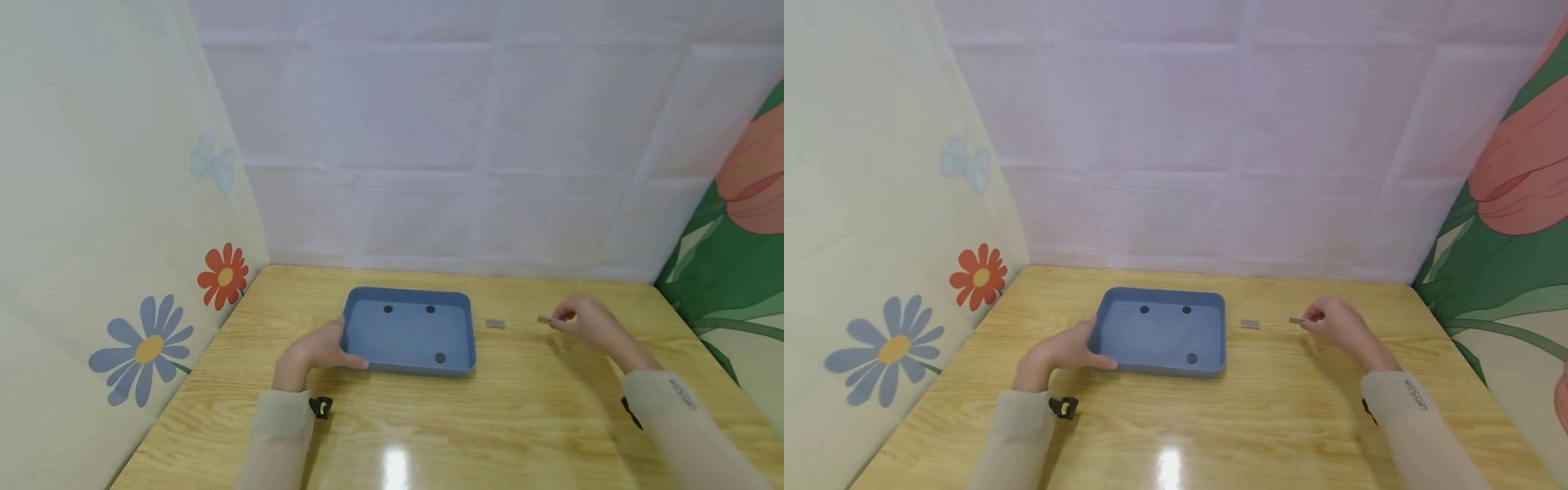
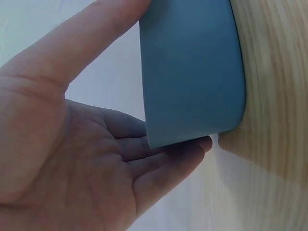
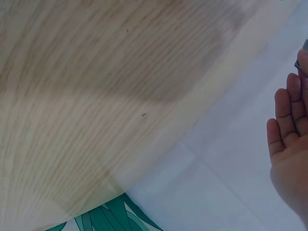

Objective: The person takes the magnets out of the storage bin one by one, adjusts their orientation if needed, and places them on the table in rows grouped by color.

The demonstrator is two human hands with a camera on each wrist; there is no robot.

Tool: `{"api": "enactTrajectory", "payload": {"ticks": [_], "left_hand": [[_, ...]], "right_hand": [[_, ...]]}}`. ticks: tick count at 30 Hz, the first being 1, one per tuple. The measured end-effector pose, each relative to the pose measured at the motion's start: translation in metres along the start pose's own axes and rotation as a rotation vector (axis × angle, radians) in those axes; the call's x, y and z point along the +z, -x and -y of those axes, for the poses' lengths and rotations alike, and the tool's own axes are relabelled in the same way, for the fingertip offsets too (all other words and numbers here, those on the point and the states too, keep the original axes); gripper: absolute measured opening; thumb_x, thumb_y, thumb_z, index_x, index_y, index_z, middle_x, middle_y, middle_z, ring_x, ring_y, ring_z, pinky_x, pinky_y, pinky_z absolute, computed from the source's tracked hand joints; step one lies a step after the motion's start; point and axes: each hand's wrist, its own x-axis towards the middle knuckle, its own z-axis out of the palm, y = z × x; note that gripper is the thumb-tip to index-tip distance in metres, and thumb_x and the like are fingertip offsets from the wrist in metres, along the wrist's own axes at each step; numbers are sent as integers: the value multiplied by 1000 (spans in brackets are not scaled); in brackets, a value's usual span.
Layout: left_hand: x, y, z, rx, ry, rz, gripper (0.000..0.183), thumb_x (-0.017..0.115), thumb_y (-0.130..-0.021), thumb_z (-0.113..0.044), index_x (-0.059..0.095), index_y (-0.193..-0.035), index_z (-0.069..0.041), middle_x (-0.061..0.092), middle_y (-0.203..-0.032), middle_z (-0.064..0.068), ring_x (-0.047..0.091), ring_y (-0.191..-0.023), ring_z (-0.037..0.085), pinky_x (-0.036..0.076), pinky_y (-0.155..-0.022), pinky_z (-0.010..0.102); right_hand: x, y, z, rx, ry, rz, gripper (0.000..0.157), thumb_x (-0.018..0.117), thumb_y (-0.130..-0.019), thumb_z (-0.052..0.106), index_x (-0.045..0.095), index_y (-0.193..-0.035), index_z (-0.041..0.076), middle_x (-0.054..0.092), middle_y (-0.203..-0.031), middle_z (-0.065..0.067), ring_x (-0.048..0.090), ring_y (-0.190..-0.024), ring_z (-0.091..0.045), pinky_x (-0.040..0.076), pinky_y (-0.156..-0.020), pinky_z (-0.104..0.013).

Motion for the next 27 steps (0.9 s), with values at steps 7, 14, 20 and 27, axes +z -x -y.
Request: {"api": "enactTrajectory", "payload": {"ticks": [7, 14, 20, 27], "left_hand": [[0, 0, 0, 6, 6, -2, 124, 88, -81, -41, 9, -160, 12, 25, -166, 33, 35, -151, 45, 33, -122, 59], [2, -1, 1, 5, -21, -13, 124, 88, -81, -44, 10, -161, 10, 27, -166, 31, 35, -151, 43, 34, -123, 58], [2, 0, 1, 21, -4, -19, 124, 89, -80, -41, 10, -162, 9, 28, -165, 31, 36, -151, 44, 34, -122, 58], [1, 1, 1, 14, -1, -19, 123, 89, -80, -41, 11, -161, 10, 29, -165, 31, 37, -150, 43, 35, -122, 58]], "right_hand": [[9, -2, -5, 18, -33, 20, 10, 73, -95, 17, 75, -89, 9, 72, -97, -10, 65, -90, -23, 54, -76, -38], [19, -7, -15, 45, -51, 60, 9, 73, -95, 14, 75, -91, 7, 70, -94, -8, 63, -87, -19, 52, -74, -33], [28, -10, -20, 77, -38, 78, 9, 74, -95, 14, 74, -90, 6, 70, -91, -8, 61, -82, -17, 52, -71, -32], [31, -10, -22, 61, -26, 78, 9, 76, -92, 12, 74, -91, 3, 72, -90, -9, 62, -81, -16, 53, -73, -35]]}}
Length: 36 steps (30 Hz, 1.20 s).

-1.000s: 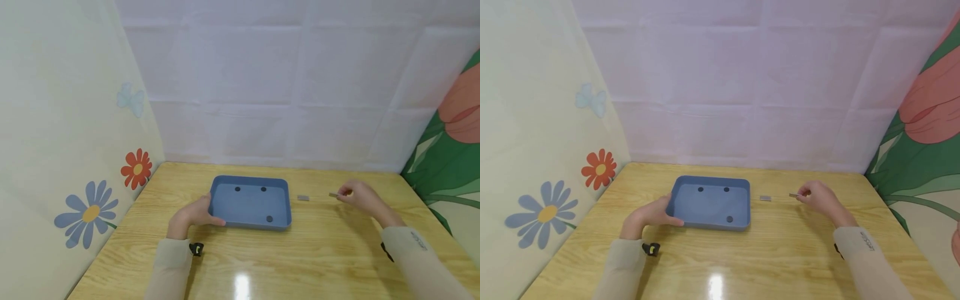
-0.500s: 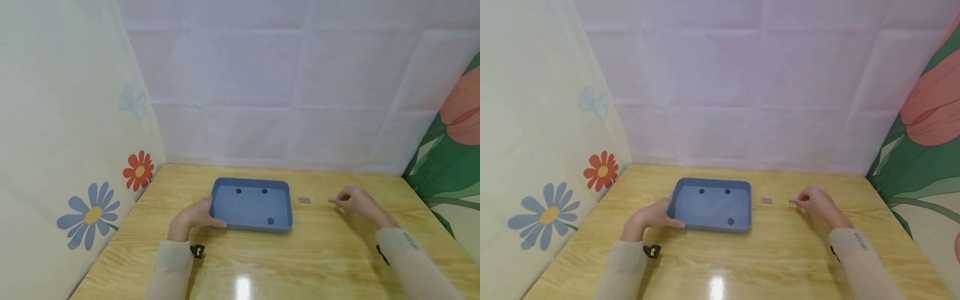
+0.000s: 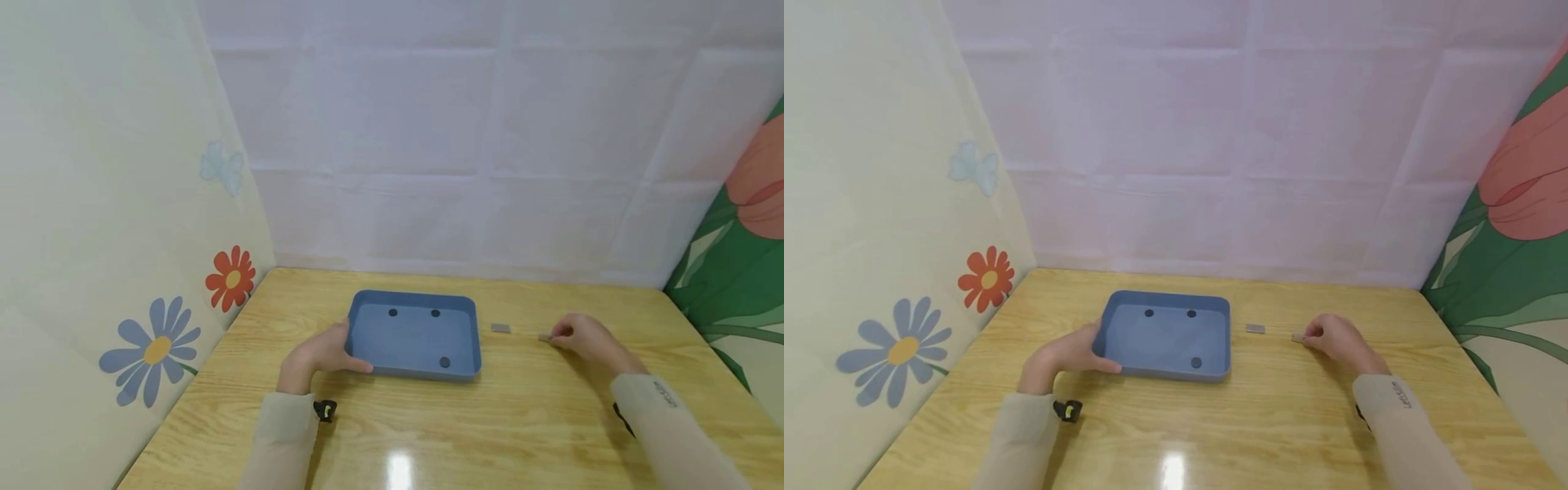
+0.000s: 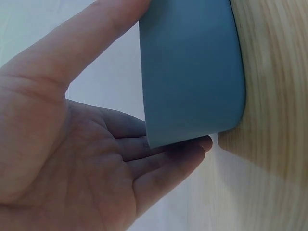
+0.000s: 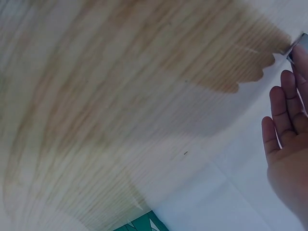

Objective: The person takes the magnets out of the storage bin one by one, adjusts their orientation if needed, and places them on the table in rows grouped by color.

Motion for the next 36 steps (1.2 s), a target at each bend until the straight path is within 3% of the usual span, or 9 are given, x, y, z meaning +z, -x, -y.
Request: {"api": "enactTrajectory", "payload": {"ticks": [8, 18, 27, 36], "left_hand": [[0, -1, 0, 7, 23, 3, 123, 89, -80, -40, 11, -161, 10, 28, -165, 31, 37, -151, 43, 34, -122, 58], [0, -2, 0, 19, 27, 2, 124, 89, -80, -40, 10, -161, 10, 27, -166, 31, 36, -151, 43, 33, -123, 58], [1, -2, 0, 17, 26, 2, 124, 89, -80, -41, 11, -162, 7, 27, -167, 29, 36, -151, 42, 33, -123, 58], [0, -2, 1, 39, 29, 12, 124, 89, -81, -39, 9, -162, 8, 25, -167, 29, 35, -152, 42, 32, -124, 58]], "right_hand": [[1, -2, -2, -34, 36, -26, 14, 77, -90, 13, 77, -96, 1, 75, -92, -11, 66, -85, -21, 56, -79, -44], [5, -7, -5, -100, 80, -75, 10, 80, -86, 14, 78, -90, 5, 73, -87, -6, 63, -81, -15, 52, -77, -38], [3, -8, 0, -50, 97, -40, 10, 79, -89, 13, 78, -94, 4, 74, -91, -9, 65, -84, -21, 54, -81, -46], [2, -8, 3, -33, 105, -23, 10, 79, -89, 12, 78, -94, 3, 73, -91, -9, 64, -84, -20, 54, -80, -45]]}}
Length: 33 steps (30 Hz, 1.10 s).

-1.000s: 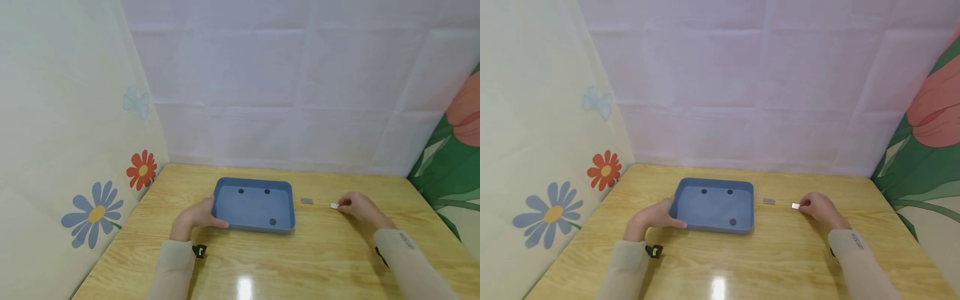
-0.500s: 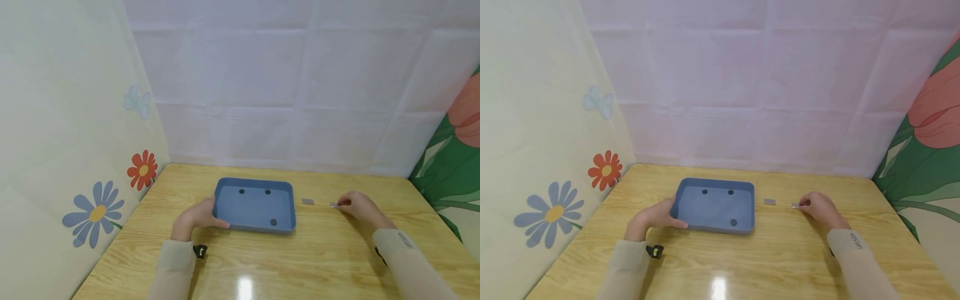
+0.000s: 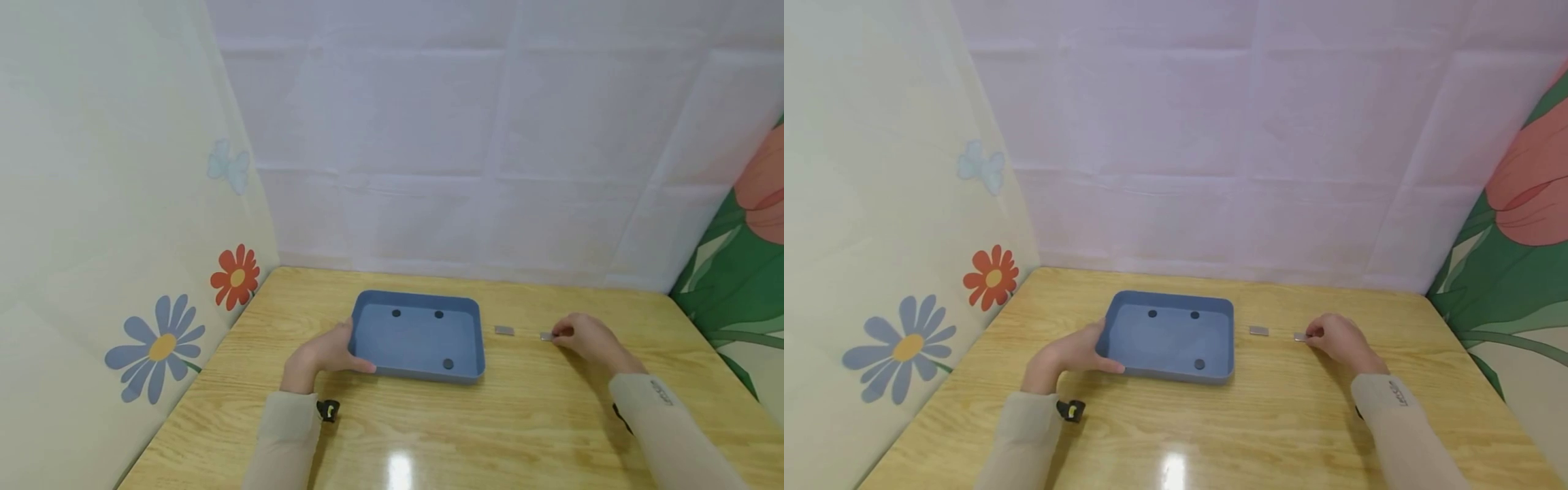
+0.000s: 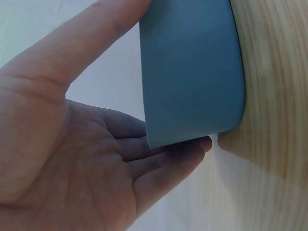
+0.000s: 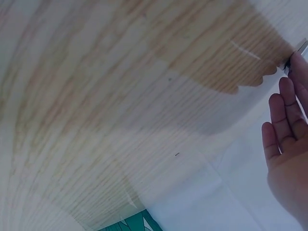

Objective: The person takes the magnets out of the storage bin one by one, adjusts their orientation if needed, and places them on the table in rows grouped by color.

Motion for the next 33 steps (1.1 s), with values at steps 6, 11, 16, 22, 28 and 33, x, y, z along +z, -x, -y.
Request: {"api": "enactTrajectory", "payload": {"ticks": [6, 11, 16, 22, 28, 33], "left_hand": [[0, 1, -2, -13, 3, 0, 124, 90, -80, -39, 9, -162, 9, 26, -167, 30, 36, -151, 43, 33, -123, 59], [-1, 1, -3, -39, -21, -3, 125, 89, -80, -41, 8, -162, 9, 25, -167, 31, 36, -151, 43, 34, -122, 59], [-2, 2, -4, -51, -20, -6, 125, 89, -80, -42, 9, -162, 9, 25, -167, 31, 35, -152, 43, 33, -123, 58], [0, 1, -2, -47, -26, -7, 125, 89, -80, -42, 9, -162, 9, 27, -166, 31, 37, -151, 42, 35, -122, 57], [0, 0, -2, -45, -14, -7, 125, 89, -81, -42, 8, -162, 9, 26, -166, 30, 36, -152, 42, 33, -123, 57], [0, 0, -1, -49, -16, -5, 125, 89, -81, -41, 8, -162, 9, 26, -166, 31, 36, -151, 42, 34, -123, 57]], "right_hand": [[-5, -1, 4, 39, -43, 45, 26, 77, -92, 17, 75, -111, -1, 73, -102, -14, 64, -92, -25, 55, -80, -45], [-13, -4, 12, 13, -43, 45, 36, 74, -95, 23, 72, -120, -3, 71, -107, -17, 64, -95, -28, 55, -80, -47], [-18, -7, 22, -30, -16, 24, 34, 73, -95, 22, 73, -118, -4, 72, -105, -17, 66, -95, -29, 55, -81, -49], [-18, -10, 36, -88, -3, 8, 31, 73, -96, 19, 73, -118, -2, 73, -106, -16, 67, -96, -30, 56, -83, -51], [-16, -18, 57, -140, 10, -7, 30, 72, -97, 19, 73, -119, 0, 73, -110, -15, 67, -100, -31, 56, -88, -52], [-13, -23, 74, -203, 28, -28, 28, 74, -95, 18, 74, -117, 1, 74, -107, -13, 67, -97, -30, 57, -86, -50]]}}
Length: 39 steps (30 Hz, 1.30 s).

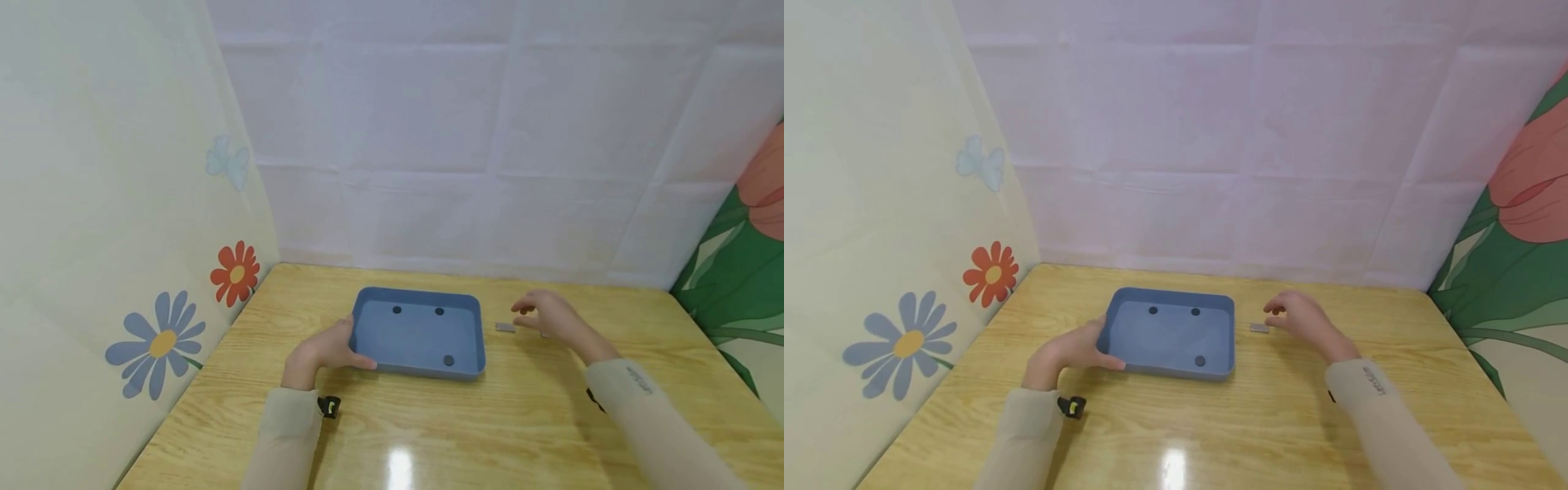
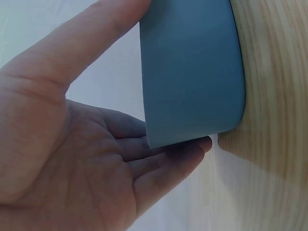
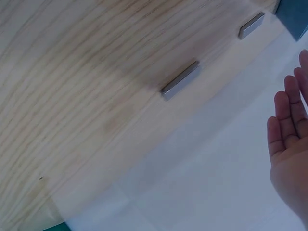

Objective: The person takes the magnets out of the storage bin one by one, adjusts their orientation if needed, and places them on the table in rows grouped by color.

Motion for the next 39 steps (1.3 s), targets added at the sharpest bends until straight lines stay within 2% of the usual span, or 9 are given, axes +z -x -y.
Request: {"api": "enactTrajectory", "payload": {"ticks": [18, 25, 31, 39], "left_hand": [[0, 2, -3, -7, -12, -4, 125, 89, -81, -42, 8, -162, 8, 25, -167, 29, 35, -152, 41, 34, -123, 56], [0, 1, -2, -5, -17, -1, 126, 89, -80, -42, 8, -162, 8, 26, -167, 29, 36, -152, 41, 34, -123, 57], [1, 1, -1, -3, -18, -6, 126, 89, -80, -42, 8, -162, 8, 26, -167, 29, 36, -152, 41, 35, -123, 56], [0, 1, -2, 0, -13, -6, 125, 89, -80, -41, 8, -162, 9, 27, -166, 30, 36, -152, 41, 35, -123, 55]], "right_hand": [[23, -17, 45, -114, -59, 5, 18, 79, -90, 15, 79, -106, 6, 75, -102, -7, 67, -98, -30, 57, -87, -46], [37, -19, 57, -161, -52, 15, 19, 83, -87, 17, 80, -105, 8, 73, -103, -4, 65, -100, -27, 56, -88, -44], [46, -21, 64, -203, -53, 79, 18, 83, -88, 19, 80, -104, 11, 72, -102, 0, 65, -98, -20, 56, -87, -40], [56, -23, 71, -226, -99, 181, 20, 80, -90, 22, 78, -108, 13, 71, -103, 3, 65, -100, -19, 56, -89, -38]]}}
